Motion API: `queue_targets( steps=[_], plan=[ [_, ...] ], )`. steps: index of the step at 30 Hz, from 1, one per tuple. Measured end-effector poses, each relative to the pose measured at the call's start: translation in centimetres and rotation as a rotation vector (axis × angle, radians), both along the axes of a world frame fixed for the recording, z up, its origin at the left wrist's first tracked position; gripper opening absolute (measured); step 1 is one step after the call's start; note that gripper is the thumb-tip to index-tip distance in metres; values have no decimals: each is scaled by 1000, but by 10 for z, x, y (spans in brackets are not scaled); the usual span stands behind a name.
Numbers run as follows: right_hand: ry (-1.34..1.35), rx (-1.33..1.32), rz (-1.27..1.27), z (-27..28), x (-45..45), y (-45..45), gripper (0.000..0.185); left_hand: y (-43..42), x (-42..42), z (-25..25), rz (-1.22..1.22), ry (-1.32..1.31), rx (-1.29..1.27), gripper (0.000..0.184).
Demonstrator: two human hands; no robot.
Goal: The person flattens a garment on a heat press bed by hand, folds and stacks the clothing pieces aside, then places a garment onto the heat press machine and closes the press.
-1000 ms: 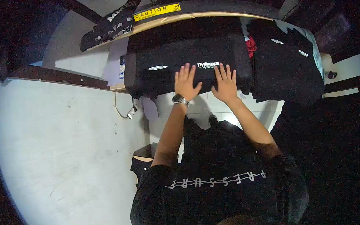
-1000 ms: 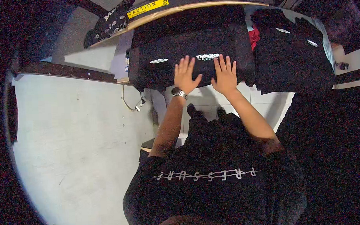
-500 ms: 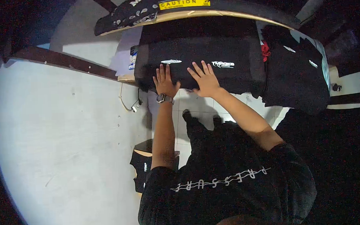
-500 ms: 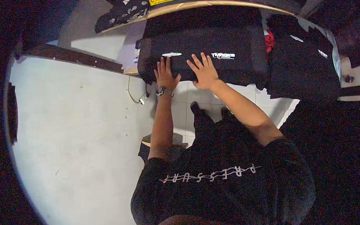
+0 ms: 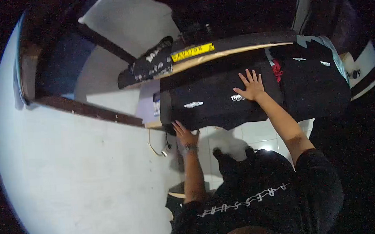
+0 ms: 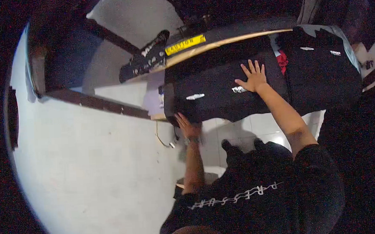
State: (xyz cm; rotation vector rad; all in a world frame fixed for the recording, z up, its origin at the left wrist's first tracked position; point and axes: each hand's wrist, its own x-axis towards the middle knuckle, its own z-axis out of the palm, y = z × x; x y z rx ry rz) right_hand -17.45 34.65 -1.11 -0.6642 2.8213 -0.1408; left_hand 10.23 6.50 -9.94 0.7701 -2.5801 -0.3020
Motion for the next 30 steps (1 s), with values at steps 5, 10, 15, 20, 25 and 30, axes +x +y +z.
queue_targets(
  steps=[5, 10, 15, 20, 25, 30],
  plan=[
    [-19, -4, 43, 9, 12, -48, 99, 67, 119, -186, -150, -587, 861, 95],
    [17, -53, 351, -1, 25, -133, 97, 128, 286, -240, 96, -811, 1106, 75],
    [22, -49, 573, -5, 7, -206, 85, 178, 386, -222, 343, -894, 1258, 57],
    [36, -62, 675, -10, -6, -260, 78, 191, 392, -226, 463, -609, 1283, 48],
    [2, -141, 710, -18, 0, -280, 72, 187, 355, -243, 649, -273, 1458, 66],
    [-45, -322, 885, -27, 9, -219, 62, 169, 334, -235, 521, -429, 1413, 62]
  ],
)
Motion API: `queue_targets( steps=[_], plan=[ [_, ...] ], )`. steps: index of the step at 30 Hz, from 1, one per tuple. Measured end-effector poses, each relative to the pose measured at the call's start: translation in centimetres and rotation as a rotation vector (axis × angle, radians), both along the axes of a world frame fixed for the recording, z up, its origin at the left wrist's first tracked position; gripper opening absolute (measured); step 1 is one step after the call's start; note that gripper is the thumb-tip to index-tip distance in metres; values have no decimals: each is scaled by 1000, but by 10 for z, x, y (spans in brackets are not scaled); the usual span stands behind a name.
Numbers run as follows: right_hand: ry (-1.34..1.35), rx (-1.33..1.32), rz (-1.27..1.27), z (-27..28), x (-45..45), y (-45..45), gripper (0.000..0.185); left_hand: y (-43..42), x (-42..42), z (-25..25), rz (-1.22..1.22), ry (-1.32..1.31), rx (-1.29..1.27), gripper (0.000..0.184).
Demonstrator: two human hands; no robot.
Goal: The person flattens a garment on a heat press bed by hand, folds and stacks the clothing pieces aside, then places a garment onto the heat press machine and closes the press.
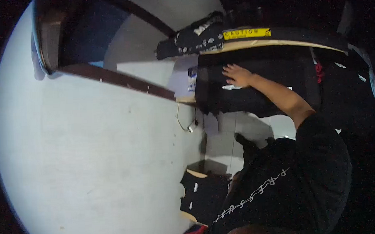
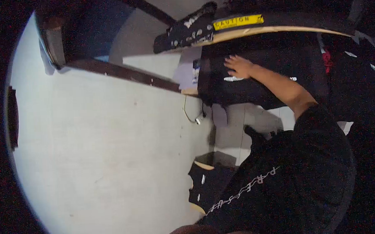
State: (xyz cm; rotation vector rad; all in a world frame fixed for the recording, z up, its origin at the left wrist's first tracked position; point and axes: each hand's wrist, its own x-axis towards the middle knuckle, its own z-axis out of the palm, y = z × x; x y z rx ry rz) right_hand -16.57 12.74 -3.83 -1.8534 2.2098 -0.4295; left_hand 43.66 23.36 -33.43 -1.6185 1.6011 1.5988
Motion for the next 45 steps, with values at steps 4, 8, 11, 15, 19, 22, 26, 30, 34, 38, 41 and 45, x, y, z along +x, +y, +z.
queue_targets(
  steps=[4, 8, 11, 15, 19, 22, 26, 30, 34, 38, 41, 45],
  plan=[
    [-22, -1, -91, 7, -9, 106, 58, -25, -3, 7, -122, -42, -40, 59],
    [101, 30, -499, 10, -42, 215, 56, -51, -9, 9, -267, -81, -137, 57],
    [133, -23, -716, -4, -55, 282, 55, -70, -26, 17, -389, -92, -229, 55],
    [206, -77, -805, -15, -25, 327, 55, -80, -75, 35, -525, -61, -387, 52],
    [186, -167, -782, -17, 42, 330, 59, -72, -167, 63, -631, 194, -545, 50],
    [188, -161, -740, -9, 95, 321, 64, -57, -263, 110, -696, 574, -697, 38],
    [132, -227, -678, 8, 109, 304, 68, -4, -392, 271, -816, 999, -1144, 36],
    [159, -226, -686, 2, 92, 277, 61, 16, -456, 307, -1030, 891, -1171, 62],
    [175, -125, -698, -4, 79, 269, 58, 11, -476, 285, -1108, 793, -1208, 68],
    [118, 136, -664, 1, 76, 263, 64, 9, -474, 282, -1117, 782, -1184, 66],
    [76, 298, -708, 28, 78, 254, 68, -1, -475, 280, -1104, 793, -1235, 65],
    [33, 220, -603, 28, 80, 255, 73, -57, -475, 272, -972, 744, -1461, 68]
  ],
)
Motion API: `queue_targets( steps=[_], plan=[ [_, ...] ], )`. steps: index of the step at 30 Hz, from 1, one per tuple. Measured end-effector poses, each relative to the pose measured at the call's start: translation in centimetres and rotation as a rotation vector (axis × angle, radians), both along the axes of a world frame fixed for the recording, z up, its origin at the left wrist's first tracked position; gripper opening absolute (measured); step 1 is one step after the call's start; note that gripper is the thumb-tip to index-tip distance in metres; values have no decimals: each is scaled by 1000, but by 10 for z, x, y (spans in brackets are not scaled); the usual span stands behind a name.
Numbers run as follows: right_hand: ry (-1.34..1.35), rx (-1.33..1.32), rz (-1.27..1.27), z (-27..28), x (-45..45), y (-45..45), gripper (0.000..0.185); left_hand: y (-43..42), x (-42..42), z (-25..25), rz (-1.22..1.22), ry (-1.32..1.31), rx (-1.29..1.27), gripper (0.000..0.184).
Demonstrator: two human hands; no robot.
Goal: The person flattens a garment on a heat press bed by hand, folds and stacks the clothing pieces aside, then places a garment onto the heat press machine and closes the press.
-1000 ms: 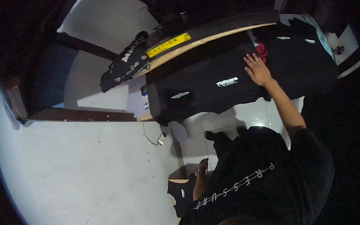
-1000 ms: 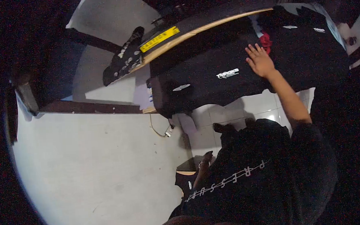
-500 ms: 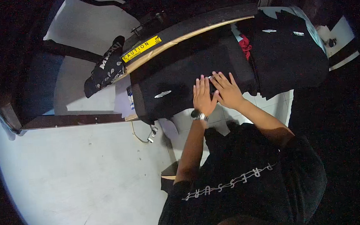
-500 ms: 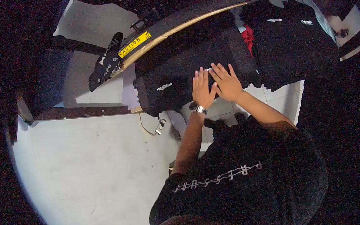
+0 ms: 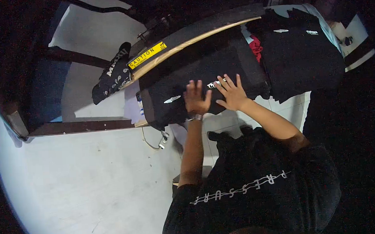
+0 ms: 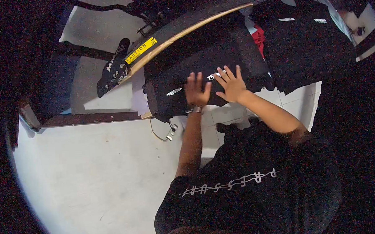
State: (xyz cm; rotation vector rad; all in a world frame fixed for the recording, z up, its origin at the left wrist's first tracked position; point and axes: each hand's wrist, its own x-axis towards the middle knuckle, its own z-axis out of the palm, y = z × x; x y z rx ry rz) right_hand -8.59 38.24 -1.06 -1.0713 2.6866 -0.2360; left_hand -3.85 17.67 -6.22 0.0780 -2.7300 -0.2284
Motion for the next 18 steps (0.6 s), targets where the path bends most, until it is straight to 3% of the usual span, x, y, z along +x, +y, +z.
queue_targets(
  steps=[3, 6, 11, 18],
  plan=[
    [12, 77, -2, -3, -3, -5, 78, -78, 15, -2, 245, -122, -81, 76],
    [23, 64, -1, -9, -3, -15, 80, -135, 28, 18, 426, -249, 11, 82],
    [139, -187, -22, -29, -24, -35, 84, -154, 33, 15, 476, -239, 12, 86],
    [288, -169, -216, -38, -99, -53, 89, -149, 39, 12, 522, -220, 97, 84]
  ],
)
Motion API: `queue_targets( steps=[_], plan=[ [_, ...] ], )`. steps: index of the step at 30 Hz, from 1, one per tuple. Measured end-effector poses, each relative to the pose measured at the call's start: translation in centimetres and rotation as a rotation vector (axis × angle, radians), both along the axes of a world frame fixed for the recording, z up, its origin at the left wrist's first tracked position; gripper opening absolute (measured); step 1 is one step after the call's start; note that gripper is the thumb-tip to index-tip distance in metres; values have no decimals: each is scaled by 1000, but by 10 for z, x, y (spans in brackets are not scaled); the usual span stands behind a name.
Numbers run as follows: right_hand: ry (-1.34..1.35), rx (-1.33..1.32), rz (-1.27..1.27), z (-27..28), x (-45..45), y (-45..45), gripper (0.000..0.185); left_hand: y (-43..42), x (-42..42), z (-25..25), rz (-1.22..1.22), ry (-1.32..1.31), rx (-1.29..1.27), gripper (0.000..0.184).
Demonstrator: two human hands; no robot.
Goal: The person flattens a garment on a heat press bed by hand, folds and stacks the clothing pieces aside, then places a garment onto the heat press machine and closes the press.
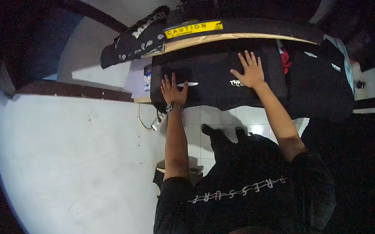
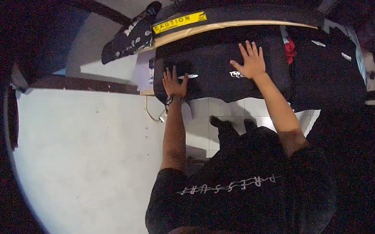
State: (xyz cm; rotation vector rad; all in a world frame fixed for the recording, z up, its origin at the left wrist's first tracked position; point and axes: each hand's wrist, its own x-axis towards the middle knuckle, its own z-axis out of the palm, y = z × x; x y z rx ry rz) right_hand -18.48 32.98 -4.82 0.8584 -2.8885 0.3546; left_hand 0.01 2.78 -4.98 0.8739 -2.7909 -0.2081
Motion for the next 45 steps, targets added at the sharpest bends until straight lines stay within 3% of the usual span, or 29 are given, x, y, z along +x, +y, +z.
queue_targets(
  steps=[5, 14, 17, 22, 24, 25, 27, 28, 29, 31, 32, 33, 34, 36, 39, 41, 42, 45],
  plan=[
    [-47, 113, -25, 13, -14, -8, 91, -2, -1, -1, -8, 10, -13, 84],
    [-55, 57, -25, 17, -12, -6, 85, 0, 0, -4, -20, 85, -101, 77],
    [-25, -77, 44, 8, -7, 2, 72, -1, 0, -9, -23, 102, -55, 66],
    [207, -154, 159, -3, 86, 48, 66, 5, 20, -33, 32, 257, -34, 60],
    [125, -183, 223, -13, 121, 78, 67, 26, 32, -39, 114, 377, -26, 60],
    [147, -113, 239, -22, 131, 94, 68, 33, 42, -42, 132, 284, -35, 61],
    [175, 40, 281, -47, 148, 128, 70, 46, 60, -53, 64, 398, 16, 63],
    [53, 68, 259, -66, 154, 145, 70, 52, 70, -58, 43, 458, 42, 64],
    [-63, 97, 238, -86, 156, 159, 70, 55, 79, -58, -9, 546, 257, 68],
    [-401, 182, 160, -99, 156, 180, 69, 59, 98, -74, -35, 465, 387, 70],
    [-454, 79, 159, -104, 150, 183, 68, 56, 107, -83, -55, 420, 448, 71],
    [-521, -21, 148, -118, 146, 189, 68, 44, 115, -126, -87, 360, 325, 72],
    [-599, -114, 129, -127, 150, 199, 68, 50, 122, -133, -16, 416, 551, 71],
    [-599, -332, 103, -95, 150, 193, 61, 49, 120, -136, 125, 561, 977, 68],
    [-582, -539, -27, -77, 146, 181, 54, 57, 108, -95, 323, 656, 1085, 54],
    [-653, -695, -139, -57, 141, 167, 50, 53, 98, -88, 226, 692, 915, 45],
    [-493, -673, -82, -52, 137, 160, 48, 50, 92, -83, 179, 710, 828, 41],
    [-121, -562, -27, -25, 136, 132, 42, 53, 78, -25, -135, 534, 171, 37]
  ],
)
